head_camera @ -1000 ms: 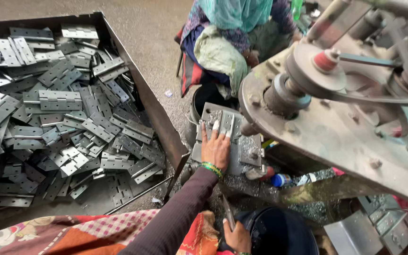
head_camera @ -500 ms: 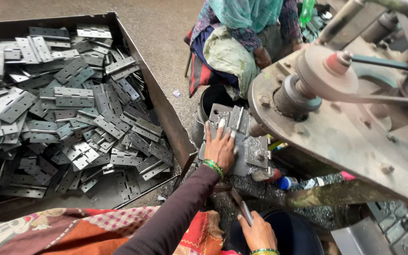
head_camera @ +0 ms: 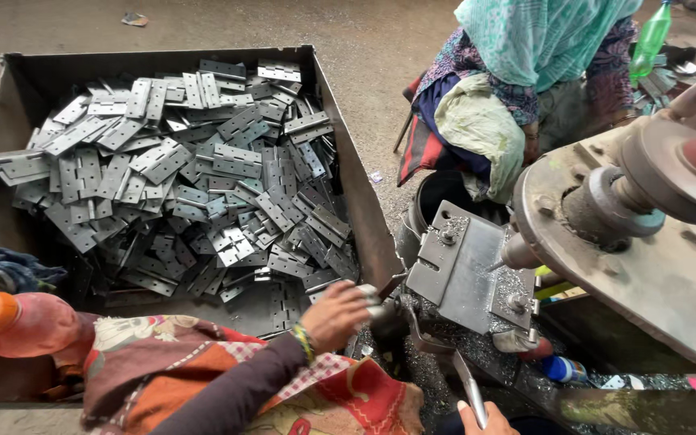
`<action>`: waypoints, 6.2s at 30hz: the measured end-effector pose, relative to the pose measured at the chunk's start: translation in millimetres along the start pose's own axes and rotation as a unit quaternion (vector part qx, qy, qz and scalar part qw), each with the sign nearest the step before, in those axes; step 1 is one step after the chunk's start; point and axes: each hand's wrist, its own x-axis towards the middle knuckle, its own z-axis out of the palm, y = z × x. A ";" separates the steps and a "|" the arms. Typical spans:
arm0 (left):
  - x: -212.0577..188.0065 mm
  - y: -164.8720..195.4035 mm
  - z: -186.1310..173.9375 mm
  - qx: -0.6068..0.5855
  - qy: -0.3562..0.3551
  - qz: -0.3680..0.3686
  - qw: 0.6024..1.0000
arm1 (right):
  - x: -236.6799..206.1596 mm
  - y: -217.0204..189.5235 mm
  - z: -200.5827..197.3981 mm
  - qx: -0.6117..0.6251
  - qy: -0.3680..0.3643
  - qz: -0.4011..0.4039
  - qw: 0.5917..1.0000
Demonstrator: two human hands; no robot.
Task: The person repeatedly picks metal hinges from a bin, places them on a grinding machine, and operates the lever to grind the edges. The person handles the hinges one at a time, using a tool to position them under the grinding wheel.
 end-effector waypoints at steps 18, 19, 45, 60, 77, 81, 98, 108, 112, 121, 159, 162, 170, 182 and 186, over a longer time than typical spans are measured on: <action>-31.4 -45.7 16.6 0.157 -0.024 -0.226 0.961 | -1.0 4.7 -11.6 -0.049 -0.137 0.038 0.989; -31.6 -47.4 15.2 0.149 -0.034 -0.235 0.960 | -2.8 2.1 -13.5 -0.047 -0.133 0.040 0.989; 101.6 99.4 -47.8 -0.110 0.240 -0.050 0.963 | -39.9 -46.0 -55.6 -0.070 -0.132 0.096 0.984; 136.6 109.3 7.1 -0.029 -0.044 -0.160 0.986 | -40.5 -39.6 -57.9 -0.002 -0.149 0.085 0.985; 152.2 117.1 25.0 -0.047 -0.034 -0.191 0.980 | -44.2 -23.9 2.9 0.005 -0.049 0.093 0.994; 146.5 116.3 23.9 -0.024 -0.004 -0.170 0.985 | -38.4 -19.8 -0.4 0.014 -0.110 0.095 0.989; 134.2 112.9 15.4 -0.033 -0.002 -0.154 0.987 | -41.1 -24.9 10.2 0.021 -0.025 0.059 0.998; 131.4 114.8 18.7 -0.058 -0.012 -0.173 0.983 | -40.2 -29.8 6.3 0.020 -0.072 0.081 0.994; 132.9 114.9 15.7 -0.043 0.047 -0.149 0.987 | -40.3 -33.4 10.6 0.023 -0.052 0.047 0.997; 140.9 108.4 19.6 -0.026 -0.010 -0.178 0.984 | -36.9 -25.4 6.0 0.038 -0.089 0.040 0.995; 188.1 84.3 47.8 0.017 0.003 -0.194 0.981 | -41.9 -14.1 8.0 -0.011 -0.021 0.071 0.997; 182.9 85.4 49.2 0.015 0.023 -0.185 0.982 | -39.8 -11.9 2.6 0.043 -0.068 0.070 0.994; 171.7 92.0 53.0 0.004 -0.011 -0.204 0.979 | -43.8 -18.5 -6.7 0.013 -0.080 0.097 0.992; 168.2 94.8 49.4 0.037 0.003 -0.191 0.981 | -45.8 -34.4 -24.7 -0.028 -0.079 0.085 0.993; 167.0 95.3 49.8 0.003 -0.026 -0.198 0.980 | -43.9 -32.9 -29.1 -0.073 -0.079 0.091 0.990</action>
